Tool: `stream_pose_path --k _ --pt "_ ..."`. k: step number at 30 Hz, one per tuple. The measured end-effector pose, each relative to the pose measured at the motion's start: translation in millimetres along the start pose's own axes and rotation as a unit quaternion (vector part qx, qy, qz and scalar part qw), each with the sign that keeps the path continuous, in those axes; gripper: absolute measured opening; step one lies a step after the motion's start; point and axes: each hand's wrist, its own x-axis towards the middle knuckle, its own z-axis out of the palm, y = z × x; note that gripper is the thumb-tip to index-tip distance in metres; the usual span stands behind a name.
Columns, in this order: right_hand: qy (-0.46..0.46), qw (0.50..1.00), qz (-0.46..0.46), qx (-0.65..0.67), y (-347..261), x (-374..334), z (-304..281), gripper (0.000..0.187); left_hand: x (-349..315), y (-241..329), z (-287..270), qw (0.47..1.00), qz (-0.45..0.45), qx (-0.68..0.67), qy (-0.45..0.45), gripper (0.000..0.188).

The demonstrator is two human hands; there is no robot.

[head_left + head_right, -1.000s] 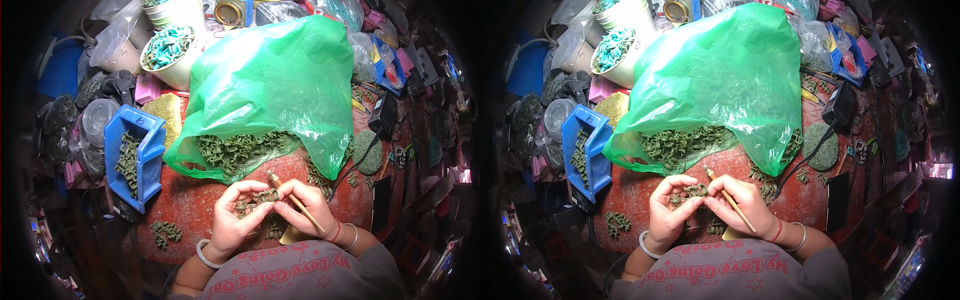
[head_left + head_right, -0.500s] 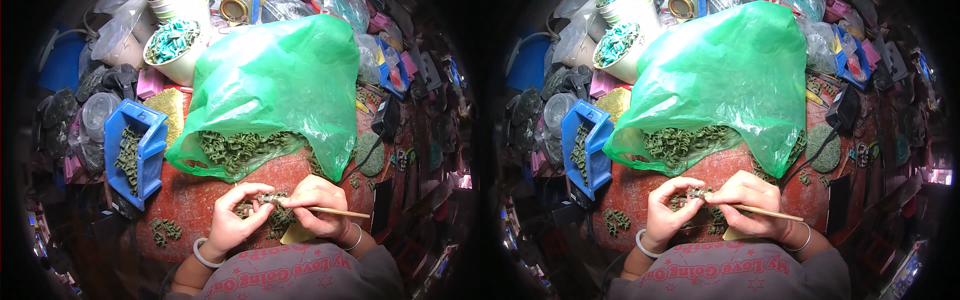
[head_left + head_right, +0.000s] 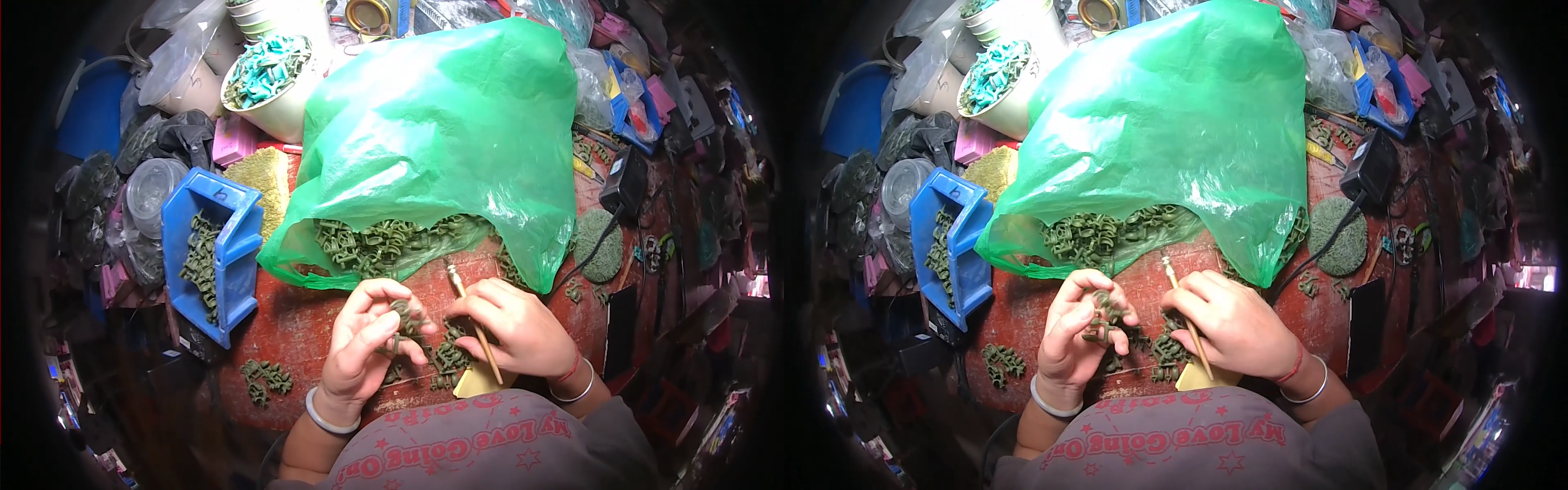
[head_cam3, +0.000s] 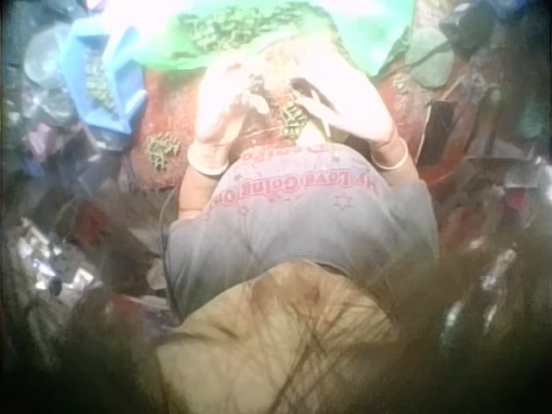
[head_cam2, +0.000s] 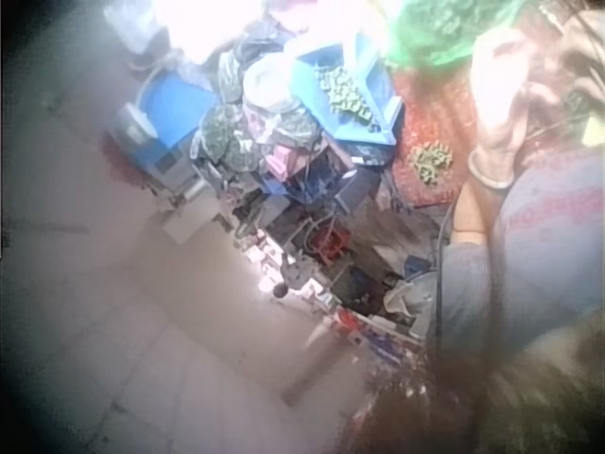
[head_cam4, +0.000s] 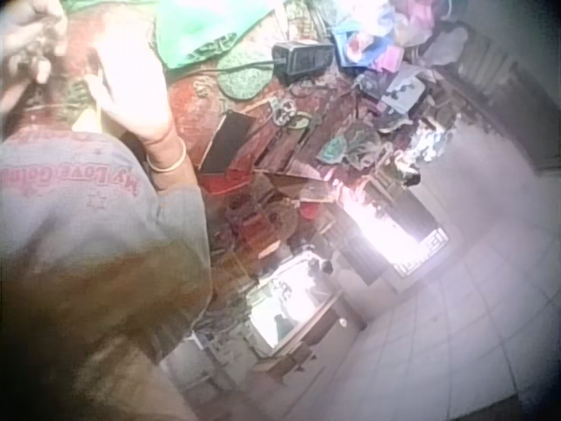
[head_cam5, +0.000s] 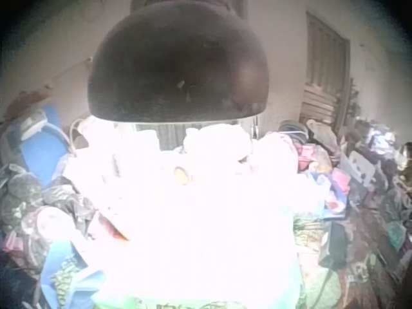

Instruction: The person picks up and assembles small green plastic parts by hand on a wooden table, using a thin wooden tool to push and position the pieces together.

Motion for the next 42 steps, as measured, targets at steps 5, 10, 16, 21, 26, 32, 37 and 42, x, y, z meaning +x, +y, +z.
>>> stream_pose_path --k 5,10,16,21,26,32,37,42 --pt "-0.002 1.000 -0.030 0.001 1.9 -1.9 1.2 0.024 -0.4 -5.4 -13.5 0.999 -0.004 0.037 -0.019 0.010" --pt "0.038 0.999 0.012 -0.010 4.5 -3.3 10.5 0.026 4.4 -7.0 -5.0 0.861 0.188 0.472 -0.020 0.011" --pt "0.092 0.992 0.033 0.081 1.6 -0.5 9.9 0.018 -2.1 -7.8 12.3 0.850 0.127 0.512 0.000 0.022" --pt "0.082 0.967 0.096 0.220 -10.0 3.0 5.6 0.016 -2.7 -14.9 0.3 0.902 0.116 0.414 -0.028 0.022" --pt "0.035 0.997 -0.008 0.064 -2.7 3.4 9.7 0.024 -6.0 -5.1 1.1 0.981 0.019 0.189 0.046 0.023" --pt "-0.045 0.997 -0.044 0.045 -9.2 -1.9 23.9 0.029 -6.4 -4.3 3.1 0.984 0.032 0.160 0.069 0.020" --pt "0.009 0.998 -0.025 -0.052 -4.4 -2.0 18.1 0.019 -6.6 -6.7 5.1 0.973 0.058 0.203 0.092 0.019" --pt "0.092 0.992 -0.031 0.082 -2.9 -0.8 5.0 0.024 -6.8 -7.0 -1.3 0.978 0.042 0.195 0.063 0.019"
